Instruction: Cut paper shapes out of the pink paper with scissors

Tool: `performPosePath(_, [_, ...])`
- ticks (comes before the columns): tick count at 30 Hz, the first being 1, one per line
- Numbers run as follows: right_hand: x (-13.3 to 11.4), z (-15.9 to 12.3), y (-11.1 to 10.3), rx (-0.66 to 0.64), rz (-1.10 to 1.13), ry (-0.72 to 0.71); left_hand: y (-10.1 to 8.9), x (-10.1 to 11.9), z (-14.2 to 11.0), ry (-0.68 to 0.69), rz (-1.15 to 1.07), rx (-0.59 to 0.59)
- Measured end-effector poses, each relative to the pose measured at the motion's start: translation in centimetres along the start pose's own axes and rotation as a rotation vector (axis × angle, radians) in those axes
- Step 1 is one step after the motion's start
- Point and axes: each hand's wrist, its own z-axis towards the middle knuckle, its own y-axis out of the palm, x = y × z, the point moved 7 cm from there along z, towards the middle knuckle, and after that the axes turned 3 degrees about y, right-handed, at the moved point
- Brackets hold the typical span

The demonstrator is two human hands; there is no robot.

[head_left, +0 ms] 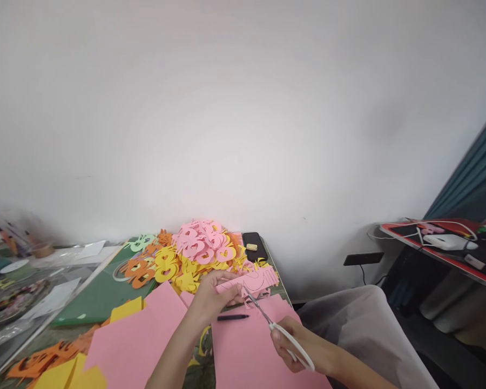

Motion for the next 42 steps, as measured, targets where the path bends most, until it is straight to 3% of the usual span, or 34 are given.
performPosePath(6, [-0.1, -0.1, 0.0, 0.009, 0.005, 0.025, 0.2, 1.0, -0.4, -0.012, 0.038, 0.036])
performPosePath(15, [0.2, 0.1, -0.1, 0.040, 0.024, 0.023, -0.8, -0.3, 0.2, -0.020, 0.161, 0.057])
performPosePath(25, [0.2, 0.7, 0.3, -0.012, 0.038, -0.040, -1.1, 0.4, 0.0, 0.031, 0.262, 0.053])
performPosePath(33, [-2.8, -0.8, 1.2, 0.020, -0.104, -0.149, -0.1, 0.7, -0.1, 0.045, 0.252, 0.010])
performPosePath(42, [-2.2, -0.7, 1.2, -0.023, -0.112, -0.154, 0.6, 1.5, -0.9, 0.063, 0.272, 0.151])
